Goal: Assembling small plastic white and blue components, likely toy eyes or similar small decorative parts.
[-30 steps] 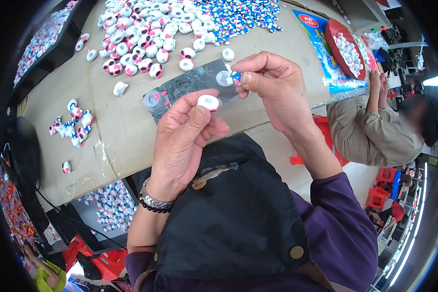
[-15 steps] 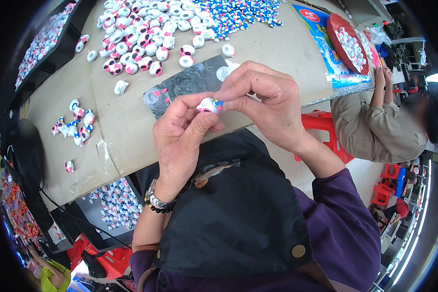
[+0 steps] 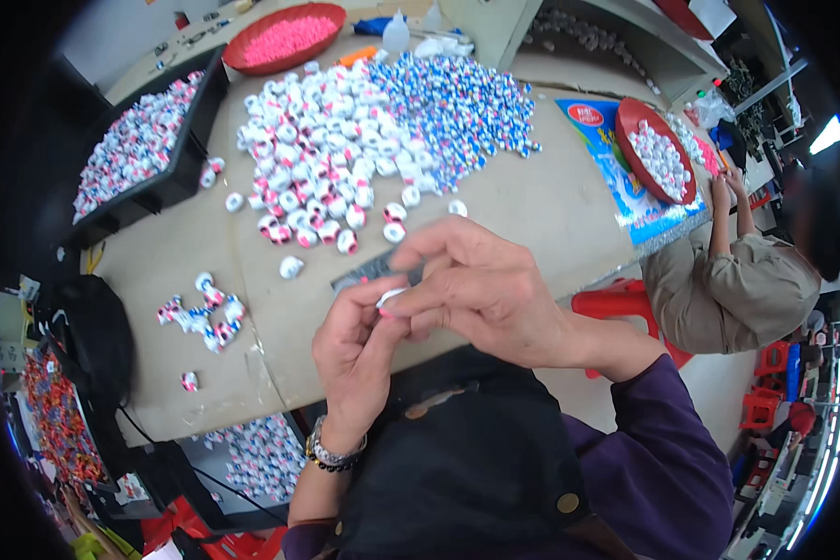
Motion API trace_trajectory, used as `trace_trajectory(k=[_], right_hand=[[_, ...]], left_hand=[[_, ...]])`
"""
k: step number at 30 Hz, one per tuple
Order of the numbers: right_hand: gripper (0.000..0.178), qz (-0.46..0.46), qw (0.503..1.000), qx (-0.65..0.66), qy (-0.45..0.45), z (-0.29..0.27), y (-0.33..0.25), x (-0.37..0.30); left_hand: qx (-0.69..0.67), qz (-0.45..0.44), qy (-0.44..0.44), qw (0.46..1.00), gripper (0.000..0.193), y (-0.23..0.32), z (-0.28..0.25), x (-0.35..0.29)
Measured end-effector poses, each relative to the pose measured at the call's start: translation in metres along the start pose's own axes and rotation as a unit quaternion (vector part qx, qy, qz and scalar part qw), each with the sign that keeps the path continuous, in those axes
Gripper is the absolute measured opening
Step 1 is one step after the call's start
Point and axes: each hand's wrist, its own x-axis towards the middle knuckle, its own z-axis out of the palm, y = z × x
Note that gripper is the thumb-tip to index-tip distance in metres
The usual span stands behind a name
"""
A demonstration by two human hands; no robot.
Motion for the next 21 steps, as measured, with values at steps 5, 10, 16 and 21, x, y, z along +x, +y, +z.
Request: trace_trajectory(k=[5, 10, 16, 21], right_hand=[[0.034, 0.035, 0.99, -0.077, 0.11, -0.046, 0.031, 0.085], [0.054, 0.138, 0.96, -0.112, 0.218, -0.114, 0.205, 0.201], [0.061, 0.205, 0.93, -0.163, 0.26, -0.124, 0.305, 0.268], [0.054, 0.231, 0.925, -0.229, 0.195, -0.114, 0.334, 0.293]], left_hand=[[-0.209, -0.075, 0.02, 0.975, 0.037, 0.03, -0.029, -0.004], [-0.246, -0.111, 0.043, 0.962, 0.048, 0.042, -0.052, -0.002], [-0.222, -0.102, 0.118, 0.963, 0.043, 0.044, -0.073, -0.006], [-0.069, -0.054, 0.181, 0.98, 0.027, 0.033, -0.086, -0.01]])
